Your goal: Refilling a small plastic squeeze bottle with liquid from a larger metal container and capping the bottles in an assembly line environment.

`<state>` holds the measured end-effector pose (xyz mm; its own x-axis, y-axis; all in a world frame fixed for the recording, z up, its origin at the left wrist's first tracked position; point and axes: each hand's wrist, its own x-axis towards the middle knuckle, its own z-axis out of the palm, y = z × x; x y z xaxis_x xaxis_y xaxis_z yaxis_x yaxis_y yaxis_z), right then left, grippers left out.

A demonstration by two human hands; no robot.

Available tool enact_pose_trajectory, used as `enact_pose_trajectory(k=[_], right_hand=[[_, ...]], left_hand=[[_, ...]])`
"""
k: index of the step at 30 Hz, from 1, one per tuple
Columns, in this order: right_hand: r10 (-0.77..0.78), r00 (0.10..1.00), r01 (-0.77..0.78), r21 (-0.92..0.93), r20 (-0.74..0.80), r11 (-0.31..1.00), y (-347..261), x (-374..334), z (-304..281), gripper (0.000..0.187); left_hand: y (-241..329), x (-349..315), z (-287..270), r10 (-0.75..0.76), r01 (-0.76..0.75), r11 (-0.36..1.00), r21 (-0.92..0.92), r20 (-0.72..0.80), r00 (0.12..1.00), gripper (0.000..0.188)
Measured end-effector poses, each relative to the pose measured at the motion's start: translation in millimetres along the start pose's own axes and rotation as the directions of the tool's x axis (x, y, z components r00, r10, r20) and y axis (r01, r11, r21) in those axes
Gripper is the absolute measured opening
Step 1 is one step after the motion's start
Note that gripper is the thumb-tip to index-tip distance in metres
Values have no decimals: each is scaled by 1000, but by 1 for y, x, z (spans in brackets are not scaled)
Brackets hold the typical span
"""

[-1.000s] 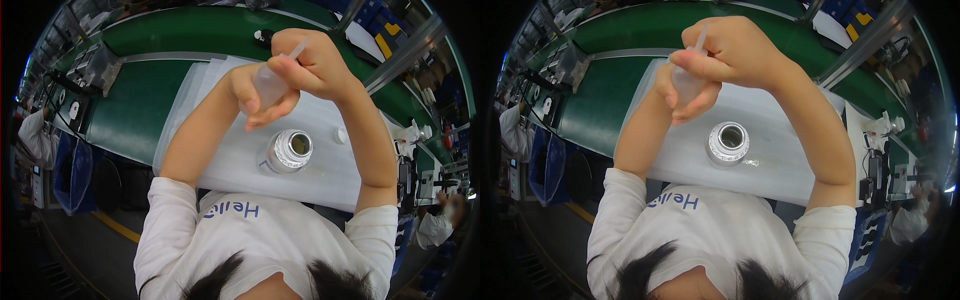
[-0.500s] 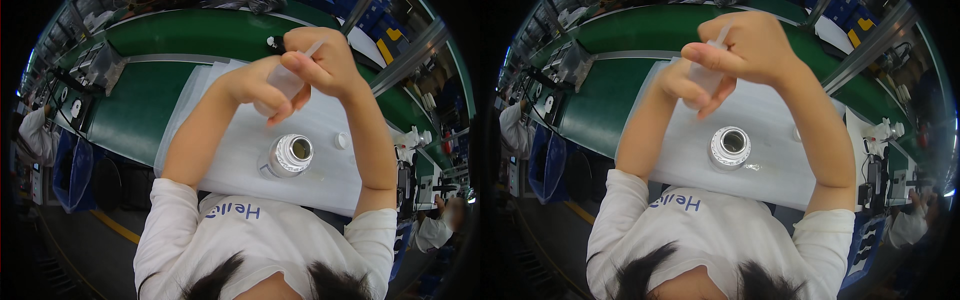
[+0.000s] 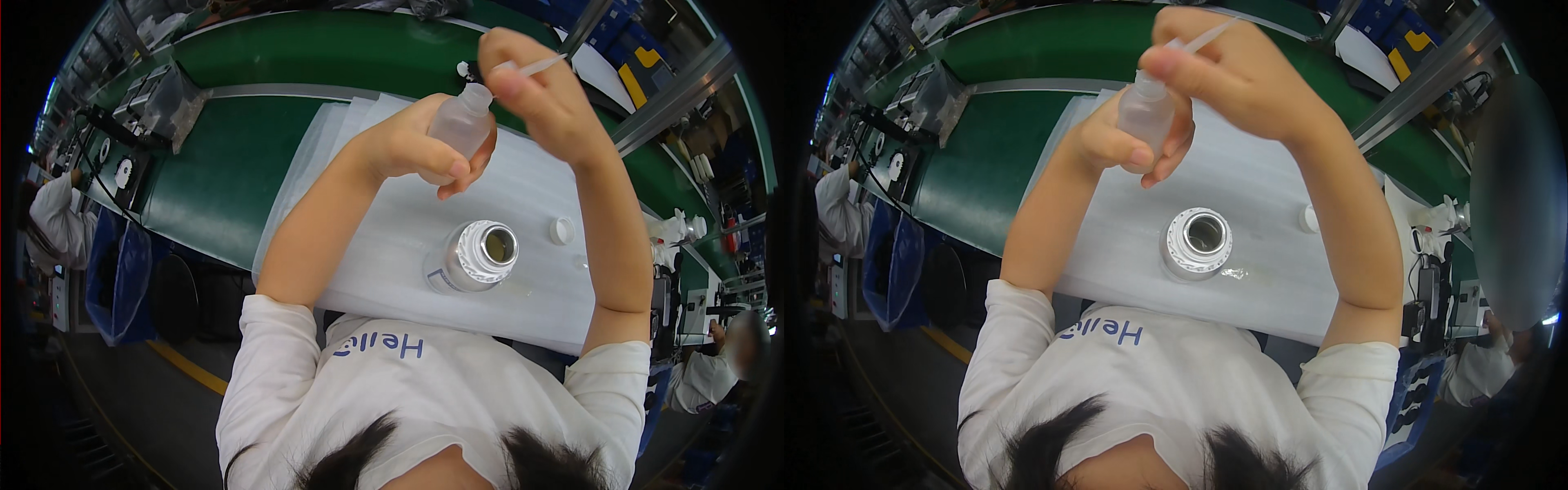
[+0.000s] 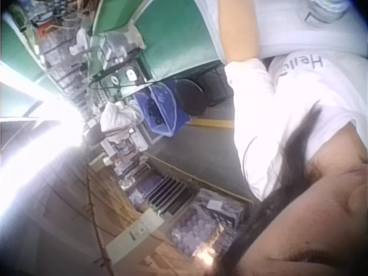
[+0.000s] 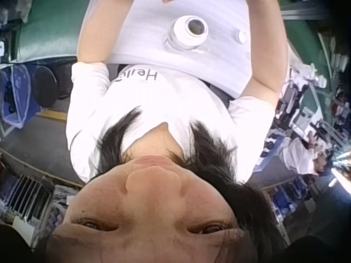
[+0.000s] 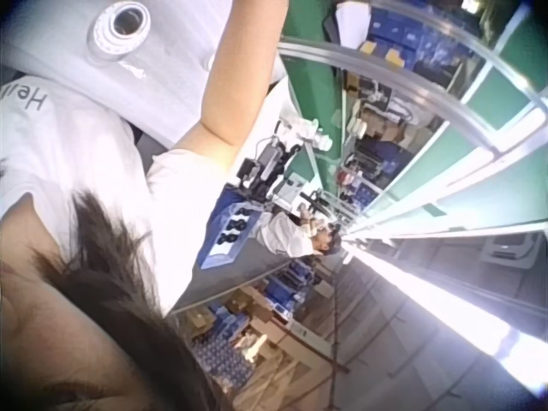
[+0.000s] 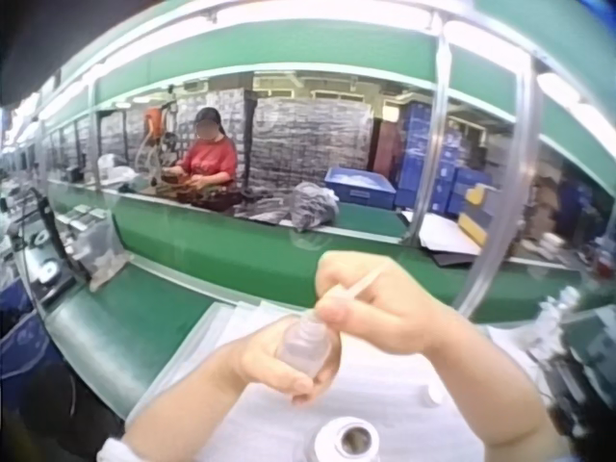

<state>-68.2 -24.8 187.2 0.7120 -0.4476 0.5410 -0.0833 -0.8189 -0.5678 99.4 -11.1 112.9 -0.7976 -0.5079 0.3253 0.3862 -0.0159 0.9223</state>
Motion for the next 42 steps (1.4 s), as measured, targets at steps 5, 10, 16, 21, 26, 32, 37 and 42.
enact_pose_trajectory(k=[5, 10, 16, 21, 26, 32, 37, 42], right_hand=[[246, 968, -240, 117, -45, 964, 13, -17, -11, 38], [442, 897, -424, 327, 21, 845, 30, -43, -13, 31], [487, 859, -486, 553, 157, 677, 37, -54, -9, 39], [829, 557, -740, -427, 43, 519, 65, -52, 5, 51], [954, 285, -398, -895, 89, 202, 111, -65, 21, 45], [970, 236, -415, -896, 64, 160, 103, -82, 23, 46], [715, 694, -564, -552, 87, 614, 41, -113, 8, 33], [538, 747, -618, 111, 391, 778, 10, -149, 37, 102]], left_hand=[[-5, -6, 1, 125, -103, 967, 234, -83, 989, 26], [-5, -15, 0, 122, -31, 914, 406, -201, 972, 21], [-19, -20, -7, 96, 87, 872, 481, -344, 934, 24], [-52, -26, -27, 135, 242, 833, 498, -605, 784, 31], [-89, -25, -47, 147, 370, 815, 447, -776, 613, 36], [-104, -25, -55, 247, 248, 825, 508, -720, 649, 30], [-97, -30, -52, 158, 338, 820, 463, -749, 643, 44], [-112, -31, -63, 141, 418, 792, 446, -798, 586, 69]])
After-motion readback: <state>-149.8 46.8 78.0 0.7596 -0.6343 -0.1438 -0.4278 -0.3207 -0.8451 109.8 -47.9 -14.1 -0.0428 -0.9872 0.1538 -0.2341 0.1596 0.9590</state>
